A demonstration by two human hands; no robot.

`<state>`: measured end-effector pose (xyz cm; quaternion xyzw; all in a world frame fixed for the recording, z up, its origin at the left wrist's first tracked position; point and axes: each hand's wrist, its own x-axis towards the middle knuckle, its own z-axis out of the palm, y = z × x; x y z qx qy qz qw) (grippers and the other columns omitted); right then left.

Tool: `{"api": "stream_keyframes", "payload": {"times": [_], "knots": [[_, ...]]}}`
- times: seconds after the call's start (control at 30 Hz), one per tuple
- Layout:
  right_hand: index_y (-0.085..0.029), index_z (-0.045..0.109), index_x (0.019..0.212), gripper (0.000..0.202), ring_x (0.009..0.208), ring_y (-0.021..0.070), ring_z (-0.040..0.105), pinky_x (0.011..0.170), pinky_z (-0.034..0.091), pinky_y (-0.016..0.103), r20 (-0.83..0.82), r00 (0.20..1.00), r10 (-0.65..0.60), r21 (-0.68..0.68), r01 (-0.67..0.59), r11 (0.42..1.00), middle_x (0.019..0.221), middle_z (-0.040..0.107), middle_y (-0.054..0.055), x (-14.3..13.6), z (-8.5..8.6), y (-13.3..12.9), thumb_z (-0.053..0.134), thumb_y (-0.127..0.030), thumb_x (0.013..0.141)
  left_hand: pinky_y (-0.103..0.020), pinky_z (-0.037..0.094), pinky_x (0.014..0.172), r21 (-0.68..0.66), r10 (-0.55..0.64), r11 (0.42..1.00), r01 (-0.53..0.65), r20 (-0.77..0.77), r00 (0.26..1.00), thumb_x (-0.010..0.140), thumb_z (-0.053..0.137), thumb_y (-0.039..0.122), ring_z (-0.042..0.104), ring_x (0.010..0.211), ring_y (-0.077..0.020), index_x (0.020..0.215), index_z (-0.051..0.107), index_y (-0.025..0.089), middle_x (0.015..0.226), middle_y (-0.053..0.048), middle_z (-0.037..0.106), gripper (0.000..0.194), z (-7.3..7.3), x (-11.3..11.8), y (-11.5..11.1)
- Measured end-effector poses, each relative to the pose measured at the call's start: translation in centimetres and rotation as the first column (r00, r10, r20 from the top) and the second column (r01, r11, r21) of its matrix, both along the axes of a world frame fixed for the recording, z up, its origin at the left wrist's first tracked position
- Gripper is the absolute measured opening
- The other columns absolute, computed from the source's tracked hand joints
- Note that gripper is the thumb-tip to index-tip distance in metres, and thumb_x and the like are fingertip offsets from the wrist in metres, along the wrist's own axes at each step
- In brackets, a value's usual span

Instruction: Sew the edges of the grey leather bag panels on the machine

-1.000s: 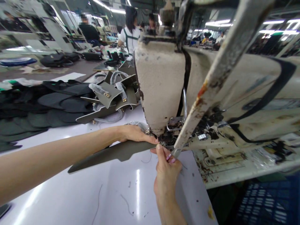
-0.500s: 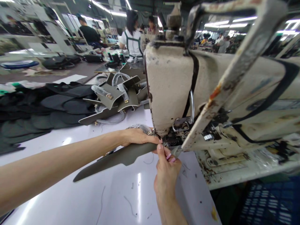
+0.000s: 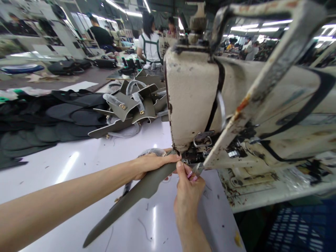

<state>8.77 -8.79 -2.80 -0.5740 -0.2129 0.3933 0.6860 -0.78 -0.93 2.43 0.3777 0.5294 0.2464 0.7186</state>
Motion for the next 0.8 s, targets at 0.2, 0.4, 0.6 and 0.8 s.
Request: {"api": "stream_keyframes", "payload": {"times": [0.2,0.4,0.6,0.8], "knots": [[-0.014,0.066,0.061,0.03,0.053,0.0128,0.05,0.049,0.041,0.022,-0.064,0.997,0.034,-0.023,-0.036,0.999,0.054,0.058,0.0,0.6,0.1,-0.3,0.072,-0.037,0.081,-0.026,0.057,0.054,-0.013,-0.053,0.999,0.052,-0.102,0.993,0.069,0.076,0.056,0.068,0.064,-0.0196,0.109,0.072,0.02,0.077,-0.009,0.073,0.054,-1.0,0.5,-2.1],[-0.011,0.075,0.073,0.027,0.05,0.0135,0.054,0.042,0.039,0.023,-0.136,0.988,0.076,-0.031,-0.081,0.996,0.063,0.068,0.005,1.3,0.3,-0.5,0.073,-0.038,0.078,-0.024,0.053,0.05,-0.059,0.098,0.993,-0.099,-0.032,0.995,0.069,0.074,0.062,0.066,0.06,-0.0189,0.115,0.069,0.024,0.072,-0.005,0.071,0.06,-1.9,1.5,-4.3],[-0.012,0.075,0.068,0.023,0.054,0.0128,0.054,0.046,0.042,0.022,-0.125,0.978,0.165,0.0,-0.166,0.986,0.061,0.066,0.003,3.0,-0.1,-0.7,0.076,-0.034,0.075,-0.022,0.051,0.051,-0.111,0.293,0.953,-0.283,0.082,0.953,0.072,0.074,0.06,0.062,0.058,-0.0148,0.121,0.062,0.031,0.069,0.002,0.065,0.059,-2.4,3.6,-6.4],[-0.012,0.079,0.072,0.019,0.057,0.0127,0.054,0.056,0.044,0.024,-0.039,0.957,0.286,-0.038,-0.288,0.957,0.061,0.065,0.002,5.2,0.3,-1.2,0.076,-0.03,0.075,-0.022,0.054,0.063,-0.09,0.446,0.895,-0.438,0.249,0.86,0.08,0.07,0.053,0.065,0.069,-0.0126,0.118,0.057,0.033,0.096,0.002,0.07,0.045,-2.8,5.6,-7.9]]}}
